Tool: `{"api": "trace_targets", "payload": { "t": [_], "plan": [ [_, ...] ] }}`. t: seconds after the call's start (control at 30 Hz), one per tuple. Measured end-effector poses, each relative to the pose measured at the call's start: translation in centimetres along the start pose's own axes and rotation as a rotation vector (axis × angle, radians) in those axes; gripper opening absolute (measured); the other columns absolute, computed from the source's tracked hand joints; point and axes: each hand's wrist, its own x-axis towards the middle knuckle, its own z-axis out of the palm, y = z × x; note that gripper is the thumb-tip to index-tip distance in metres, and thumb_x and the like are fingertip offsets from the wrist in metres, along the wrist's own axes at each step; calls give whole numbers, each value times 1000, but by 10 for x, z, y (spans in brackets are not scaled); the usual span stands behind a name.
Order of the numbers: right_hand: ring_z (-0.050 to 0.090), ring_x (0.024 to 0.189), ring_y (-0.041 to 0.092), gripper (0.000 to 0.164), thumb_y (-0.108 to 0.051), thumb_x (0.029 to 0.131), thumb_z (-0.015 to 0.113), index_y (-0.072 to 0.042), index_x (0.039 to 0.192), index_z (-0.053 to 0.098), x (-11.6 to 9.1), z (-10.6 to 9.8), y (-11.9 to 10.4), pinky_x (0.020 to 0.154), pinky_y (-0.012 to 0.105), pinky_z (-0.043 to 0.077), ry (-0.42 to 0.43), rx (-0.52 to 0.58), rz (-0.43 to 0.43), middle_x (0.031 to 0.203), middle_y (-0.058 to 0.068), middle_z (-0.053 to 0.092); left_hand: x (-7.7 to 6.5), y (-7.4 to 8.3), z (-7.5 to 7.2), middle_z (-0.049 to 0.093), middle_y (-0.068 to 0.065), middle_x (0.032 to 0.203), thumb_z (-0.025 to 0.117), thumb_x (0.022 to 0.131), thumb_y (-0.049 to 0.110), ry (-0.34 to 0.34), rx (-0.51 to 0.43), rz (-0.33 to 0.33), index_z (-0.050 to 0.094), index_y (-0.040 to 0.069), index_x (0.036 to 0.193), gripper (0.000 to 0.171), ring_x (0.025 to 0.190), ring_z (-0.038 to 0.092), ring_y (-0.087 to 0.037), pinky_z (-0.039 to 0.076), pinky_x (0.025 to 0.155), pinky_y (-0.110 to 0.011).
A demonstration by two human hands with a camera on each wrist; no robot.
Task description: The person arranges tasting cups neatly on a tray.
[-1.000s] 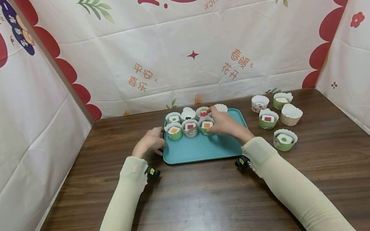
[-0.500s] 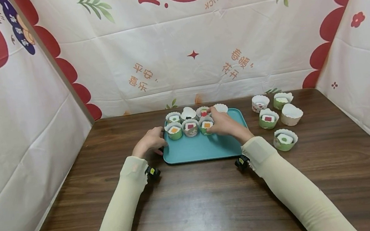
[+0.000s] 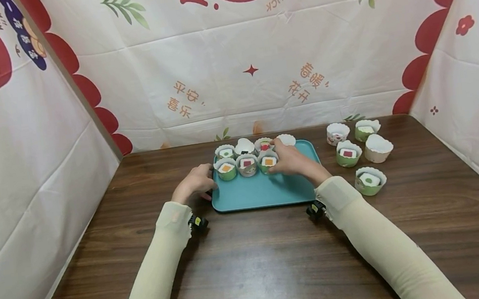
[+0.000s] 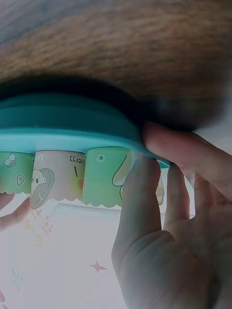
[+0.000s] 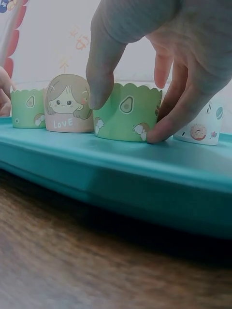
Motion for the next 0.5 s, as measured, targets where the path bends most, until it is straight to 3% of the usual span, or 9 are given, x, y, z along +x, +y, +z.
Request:
{"api": "trace_targets", "payload": {
  "t": [0.3, 0.5],
  "plan": [
    [55, 130, 44, 93, -24, 90, 79, 3, 159, 22, -10, -8, 3, 104, 57, 50, 10, 14, -36, 146, 32, 52, -2, 1, 0, 50, -27, 145, 63, 96, 2, 0, 5, -5, 26, 0, 162, 75, 104, 69, -33, 66, 64, -32],
    [57, 130, 45, 84, -23, 92, 76, 0, 158, 28, -24, -22, 6, 102, 58, 52, 35, 17, -55, 141, 31, 56, -4, 2, 1, 50, -27, 145, 62, 96, 2, 1, 10, -8, 26, 1, 162, 75, 102, 69, -33, 65, 64, -32]
  ]
}}
